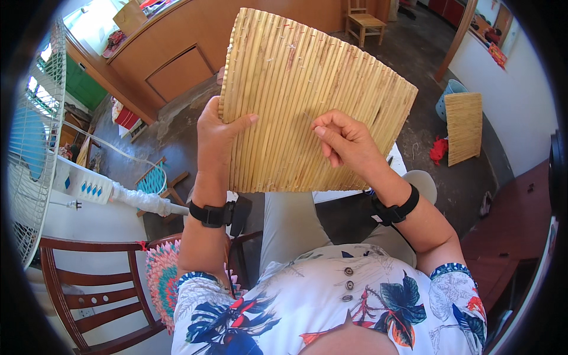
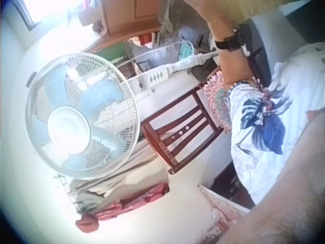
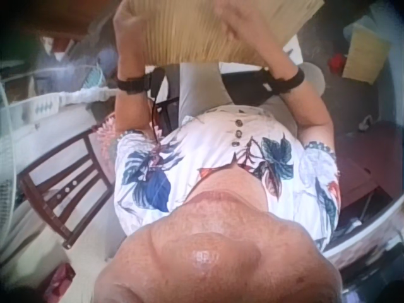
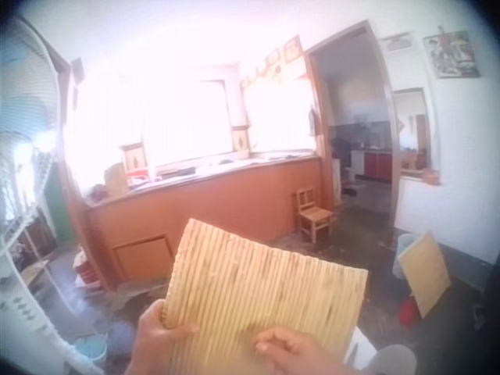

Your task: The person threads a needle and sews along the edge of a bamboo mat, using scissors to cut the thread and finishing by sewing the final stitches by hand.

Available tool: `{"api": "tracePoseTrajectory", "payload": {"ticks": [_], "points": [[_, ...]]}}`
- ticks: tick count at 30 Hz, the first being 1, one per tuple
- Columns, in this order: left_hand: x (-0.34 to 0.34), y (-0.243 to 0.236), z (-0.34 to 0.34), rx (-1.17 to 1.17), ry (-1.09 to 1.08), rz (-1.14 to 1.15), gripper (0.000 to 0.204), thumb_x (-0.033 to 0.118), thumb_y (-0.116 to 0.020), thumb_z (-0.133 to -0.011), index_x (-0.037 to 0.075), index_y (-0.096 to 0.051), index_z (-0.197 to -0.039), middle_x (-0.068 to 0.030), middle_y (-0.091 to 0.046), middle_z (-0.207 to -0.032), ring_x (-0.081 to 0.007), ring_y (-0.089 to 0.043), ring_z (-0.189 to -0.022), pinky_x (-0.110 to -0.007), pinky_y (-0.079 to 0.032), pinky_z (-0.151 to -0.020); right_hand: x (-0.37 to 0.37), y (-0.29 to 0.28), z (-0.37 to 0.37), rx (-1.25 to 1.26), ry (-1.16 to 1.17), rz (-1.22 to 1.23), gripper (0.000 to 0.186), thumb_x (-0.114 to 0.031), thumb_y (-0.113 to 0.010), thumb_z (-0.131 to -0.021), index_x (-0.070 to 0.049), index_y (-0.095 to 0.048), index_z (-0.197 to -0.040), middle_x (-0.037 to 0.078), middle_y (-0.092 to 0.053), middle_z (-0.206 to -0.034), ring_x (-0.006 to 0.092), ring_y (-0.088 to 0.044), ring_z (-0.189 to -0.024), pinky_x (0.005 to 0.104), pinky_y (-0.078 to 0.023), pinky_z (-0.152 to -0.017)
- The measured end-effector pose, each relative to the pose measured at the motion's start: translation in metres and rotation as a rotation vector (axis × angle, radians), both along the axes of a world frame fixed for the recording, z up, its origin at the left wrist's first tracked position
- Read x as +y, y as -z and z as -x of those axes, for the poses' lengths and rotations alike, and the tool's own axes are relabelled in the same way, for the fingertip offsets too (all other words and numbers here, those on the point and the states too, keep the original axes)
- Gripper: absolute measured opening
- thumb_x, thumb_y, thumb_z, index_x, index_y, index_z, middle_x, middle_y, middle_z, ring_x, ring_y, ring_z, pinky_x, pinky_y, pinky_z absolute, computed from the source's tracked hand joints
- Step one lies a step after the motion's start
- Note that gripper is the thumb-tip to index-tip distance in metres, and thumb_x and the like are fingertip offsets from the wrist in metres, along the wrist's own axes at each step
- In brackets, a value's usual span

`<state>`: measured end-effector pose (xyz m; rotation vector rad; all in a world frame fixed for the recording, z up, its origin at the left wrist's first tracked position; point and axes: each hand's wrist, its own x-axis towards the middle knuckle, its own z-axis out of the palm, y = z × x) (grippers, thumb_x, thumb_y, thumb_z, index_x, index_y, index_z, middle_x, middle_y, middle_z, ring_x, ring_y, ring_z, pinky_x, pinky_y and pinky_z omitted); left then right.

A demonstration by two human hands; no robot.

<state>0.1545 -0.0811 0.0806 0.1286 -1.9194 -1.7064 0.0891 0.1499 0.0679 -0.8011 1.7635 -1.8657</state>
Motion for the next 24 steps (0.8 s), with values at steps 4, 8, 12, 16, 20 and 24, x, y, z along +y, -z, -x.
{"api": "tracePoseTrajectory", "payload": {"ticks": [4,8,12,16,20,24], "points": [[0.006,0.001,0.000,0.026,-0.002,-0.080,0.030,-0.003,-0.070,-0.069,-0.001,-0.056,-0.096,-0.0073,-0.063,-0.089,-0.0135,-0.062,-0.074,-0.026,-0.051,-0.069,-0.002,-0.006,-0.003,-0.006,0.034,-0.033,0.011,-0.014,-0.052,-0.093,-0.005,-0.057,-0.096,-0.002,-0.051,-0.057,0.0038,-0.044,-0.041,0.0180,-0.034,-0.039],[0.006,-0.003,0.001,-0.028,-0.061,-0.024,0.030,-0.004,-0.070,-0.068,-0.001,-0.056,-0.094,-0.0073,-0.063,-0.087,-0.0133,-0.061,-0.072,-0.025,-0.050,-0.068,-0.005,-0.003,-0.001,-0.009,0.049,-0.042,0.011,-0.015,-0.053,-0.092,-0.005,-0.057,-0.093,-0.001,-0.051,-0.056,0.0041,-0.043,-0.040,0.0183,-0.033,-0.039],[0.002,0.001,0.006,-0.006,-0.069,-0.107,0.031,-0.004,-0.070,-0.066,-0.002,-0.057,-0.094,-0.0087,-0.064,-0.085,-0.0137,-0.061,-0.071,-0.026,-0.051,-0.065,-0.010,0.000,-0.005,-0.042,0.044,-0.058,0.012,-0.016,-0.055,-0.091,-0.004,-0.058,-0.092,-0.001,-0.051,-0.055,0.0042,-0.043,-0.039,0.0189,-0.033,-0.037],[-0.008,0.008,0.008,0.011,-0.055,-0.134,0.031,-0.003,-0.071,-0.067,-0.002,-0.057,-0.094,-0.0090,-0.064,-0.085,-0.0139,-0.061,-0.070,-0.027,-0.051,-0.065,-0.016,0.006,-0.005,-0.073,0.040,-0.106,0.013,-0.016,-0.055,-0.091,-0.004,-0.058,-0.092,0.000,-0.051,-0.054,0.0045,-0.042,-0.038,0.0194,-0.032,-0.036],[-0.007,0.008,0.006,0.023,-0.035,-0.152,0.032,-0.003,-0.071,-0.067,-0.002,-0.057,-0.096,-0.0095,-0.064,-0.087,-0.0141,-0.062,-0.071,-0.027,-0.051,-0.066,-0.026,0.016,0.003,-0.036,0.022,-0.080,0.015,-0.017,-0.054,-0.089,-0.002,-0.058,-0.088,0.003,-0.053,-0.055,0.0077,-0.045,-0.039,0.0224,-0.036,-0.037],[-0.008,0.008,0.006,0.024,-0.046,-0.138,0.032,-0.003,-0.071,-0.067,-0.003,-0.056,-0.095,-0.0096,-0.064,-0.087,-0.0143,-0.062,-0.071,-0.026,-0.051,-0.066,-0.039,0.011,0.003,-0.044,0.033,-0.088,0.014,-0.016,-0.054,-0.089,-0.003,-0.058,-0.086,0.003,-0.053,-0.055,0.0078,-0.045,-0.039,0.0224,-0.035,-0.037]]}}
